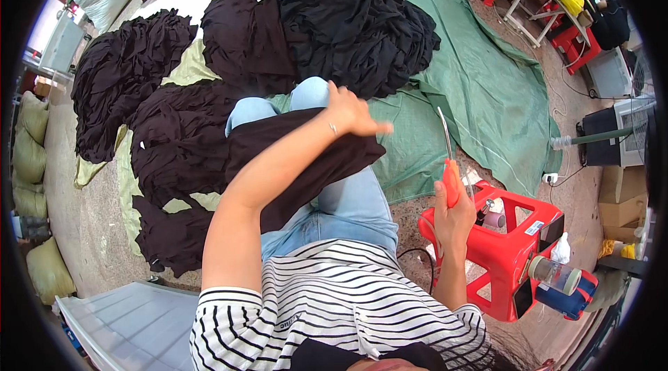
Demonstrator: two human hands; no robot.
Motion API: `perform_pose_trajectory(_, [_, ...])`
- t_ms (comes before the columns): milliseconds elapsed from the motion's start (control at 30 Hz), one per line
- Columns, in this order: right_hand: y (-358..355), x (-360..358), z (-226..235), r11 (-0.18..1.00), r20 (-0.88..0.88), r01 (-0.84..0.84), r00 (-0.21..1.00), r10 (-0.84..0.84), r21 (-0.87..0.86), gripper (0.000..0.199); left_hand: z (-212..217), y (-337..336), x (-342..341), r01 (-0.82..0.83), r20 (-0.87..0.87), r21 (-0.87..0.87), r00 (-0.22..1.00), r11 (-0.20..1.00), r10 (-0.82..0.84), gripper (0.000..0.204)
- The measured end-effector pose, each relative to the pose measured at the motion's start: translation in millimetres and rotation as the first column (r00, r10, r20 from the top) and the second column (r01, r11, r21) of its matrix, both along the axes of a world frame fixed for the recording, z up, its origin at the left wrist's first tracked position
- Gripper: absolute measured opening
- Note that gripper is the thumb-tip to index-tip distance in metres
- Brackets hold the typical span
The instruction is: Trimming excess threads and fabric from dark garments using scissors in a textile manufacturing environment.
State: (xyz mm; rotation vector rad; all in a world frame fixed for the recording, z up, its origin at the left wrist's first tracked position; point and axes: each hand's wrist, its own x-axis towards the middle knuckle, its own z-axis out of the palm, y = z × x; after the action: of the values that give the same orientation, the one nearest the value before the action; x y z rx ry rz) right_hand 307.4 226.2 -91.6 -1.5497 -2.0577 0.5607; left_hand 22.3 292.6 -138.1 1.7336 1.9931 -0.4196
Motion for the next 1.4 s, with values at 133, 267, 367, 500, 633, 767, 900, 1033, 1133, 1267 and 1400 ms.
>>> perform_pose_trajectory(133, [2, -6, -6, 0.999, 0.027, -0.045, 0.999, 0.044, 0.015, 0.032, -19, -48, 48, 0.339, 0.130, 0.008, 0.932, 0.941, -0.337, 0.065])
perform_pose_trajectory(267, [2, 1, -33, 0.993, -0.224, -0.102, 0.971, 0.086, -0.061, 0.035, 0, -84, 61, 0.057, 0.455, 0.440, 0.846, 0.896, -0.278, 0.045])
perform_pose_trajectory(367, [4, 21, -74, 0.967, -0.233, -0.113, 0.971, 0.058, -0.228, 0.034, 75, -130, 15, -0.287, 0.716, 0.403, 0.690, 0.869, -0.104, 0.068])
perform_pose_trajectory(500, [7, 8, -130, 0.879, -0.370, -0.303, 0.915, 0.160, -0.368, 0.040, 130, -263, -83, -0.800, 0.765, 0.577, 0.600, 0.165, 0.235, 0.046])
perform_pose_trajectory(633, [22, -16, -136, 0.862, -0.322, -0.345, 0.919, 0.229, -0.371, 0.056, 181, -440, -177, -0.742, 0.874, 0.408, 0.486, -0.532, -0.007, 0.011])
perform_pose_trajectory(767, [32, -54, -109, 0.877, -0.350, -0.413, 0.882, 0.316, -0.247, 0.054, 235, -578, -257, -0.441, 0.689, 0.567, 0.717, -0.695, 0.107, 0.011])
perform_pose_trajectory(900, [37, -77, -85, 0.880, -0.250, -0.405, 0.904, 0.346, -0.248, 0.053, 284, -661, -282, -0.220, 0.606, 0.528, 0.774, -0.820, 0.183, 0.023])
perform_pose_trajectory(1033, [39, -83, -85, 0.888, -0.258, -0.403, 0.902, 0.346, -0.220, 0.057, 278, -637, -248, -0.051, 0.543, 0.621, 0.748, -0.782, 0.382, 0.028])
perform_pose_trajectory(1133, [31, -90, -83, 0.868, -0.310, -0.449, 0.873, 0.377, -0.210, 0.057, 228, -672, -268, -0.274, 0.634, 0.581, 0.743, -0.766, 0.215, 0.027])
perform_pose_trajectory(1267, [34, -86, -81, 0.880, -0.260, -0.401, 0.905, 0.338, -0.254, 0.056, 83, -622, -253, -0.373, 0.838, 0.500, 0.434, -0.781, 0.330, 0.039])
perform_pose_trajectory(1400, [37, -82, -84, 0.900, -0.195, -0.345, 0.934, 0.301, -0.266, 0.057, -84, -569, -206, -0.573, 0.763, 0.605, 0.219, -0.552, 0.609, 0.029])
